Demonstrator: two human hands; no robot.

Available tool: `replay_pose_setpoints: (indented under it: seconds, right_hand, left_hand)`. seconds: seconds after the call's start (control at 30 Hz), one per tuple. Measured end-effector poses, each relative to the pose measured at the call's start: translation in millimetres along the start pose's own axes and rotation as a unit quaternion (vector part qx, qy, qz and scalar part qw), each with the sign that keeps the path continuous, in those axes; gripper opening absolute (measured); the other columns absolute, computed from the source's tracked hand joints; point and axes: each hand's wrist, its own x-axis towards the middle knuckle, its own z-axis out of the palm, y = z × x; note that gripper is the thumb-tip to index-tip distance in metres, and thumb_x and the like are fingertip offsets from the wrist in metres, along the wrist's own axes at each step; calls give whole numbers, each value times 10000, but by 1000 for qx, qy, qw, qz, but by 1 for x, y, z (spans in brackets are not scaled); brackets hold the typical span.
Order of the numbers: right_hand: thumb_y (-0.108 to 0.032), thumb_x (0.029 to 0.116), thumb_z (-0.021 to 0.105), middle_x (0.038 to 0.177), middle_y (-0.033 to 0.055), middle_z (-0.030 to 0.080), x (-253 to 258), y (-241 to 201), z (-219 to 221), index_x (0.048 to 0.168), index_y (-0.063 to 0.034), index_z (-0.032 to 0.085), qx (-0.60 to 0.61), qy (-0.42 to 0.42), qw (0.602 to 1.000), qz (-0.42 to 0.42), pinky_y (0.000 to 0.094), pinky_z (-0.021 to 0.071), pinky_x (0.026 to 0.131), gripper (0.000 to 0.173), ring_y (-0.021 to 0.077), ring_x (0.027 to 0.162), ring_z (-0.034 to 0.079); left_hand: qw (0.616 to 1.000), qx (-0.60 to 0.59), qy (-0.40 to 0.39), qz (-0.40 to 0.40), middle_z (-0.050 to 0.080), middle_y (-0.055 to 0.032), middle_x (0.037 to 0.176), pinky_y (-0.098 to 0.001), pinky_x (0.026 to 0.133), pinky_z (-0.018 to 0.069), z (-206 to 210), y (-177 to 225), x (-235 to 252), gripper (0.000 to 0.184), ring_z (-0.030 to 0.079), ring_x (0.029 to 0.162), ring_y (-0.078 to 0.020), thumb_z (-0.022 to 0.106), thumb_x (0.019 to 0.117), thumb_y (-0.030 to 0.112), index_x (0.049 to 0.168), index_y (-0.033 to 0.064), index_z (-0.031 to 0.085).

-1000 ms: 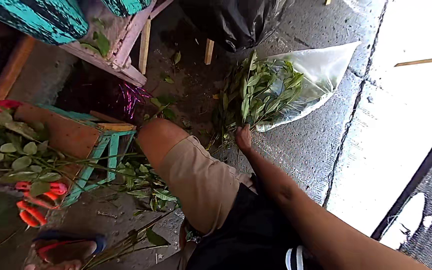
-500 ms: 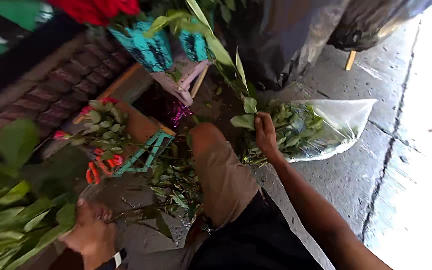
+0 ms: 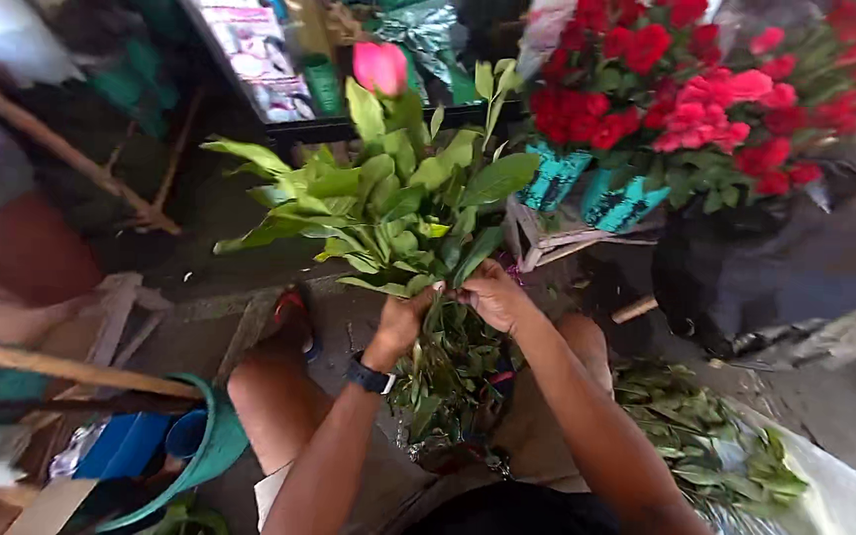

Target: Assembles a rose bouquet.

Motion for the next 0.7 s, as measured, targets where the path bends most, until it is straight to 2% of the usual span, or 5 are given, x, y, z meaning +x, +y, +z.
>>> replay_pose_setpoints:
  seconds: [0.17,0.37,0.5,0.6,0.7]
  right_hand:
    - [-352,1097,359,1269,38,643,39,26,21,1416,-202,482,92,25,995,32,415,552,943,373,180,1138,632]
    - [-471,1060,498,1290,104,622,43,69,53,1451,-141,432,82,150,978,-121,478,568,967,516,252,1135,650]
    - [-185,1103,415,1139,196,690,-14,118,56,1317,64,512,-46,198,951,-234,511,595,959,342,317,1055,703]
    - [-211,1106,414,1005,37,683,-53,113,37,1224,-20,509,-111,255,922,-268,391,642,836,243,164,921,719]
    - [-162,1101,409,990,54,667,-72,100,4,1219,1,514,-116,286,925,-221,361,649,784,227,155,865,718]
  left_hand:
    - [993,-76,67,-53,721,-132,973,-348,803,606,-19,-29,0,288,703,867,-193,705,932,26,1198,-24,606]
    - [961,-132,227,-91,637,-117,711,-294,413,467,-29,-36,14,183,526,469,-157,597,1036,161,1069,-12,647]
    - [950,-73,280,-117,700,-159,805,-357,506,570,-24,-49,25,210,656,585,-216,592,1039,145,1144,-35,611]
    - [958,55,257,-111,720,-126,1046,-415,811,590,-22,-63,44,342,699,903,-210,727,957,164,1246,21,612]
    - [960,193,179,-98,670,-151,1250,-510,963,548,-26,-79,69,602,661,1124,-269,781,917,310,1396,50,526]
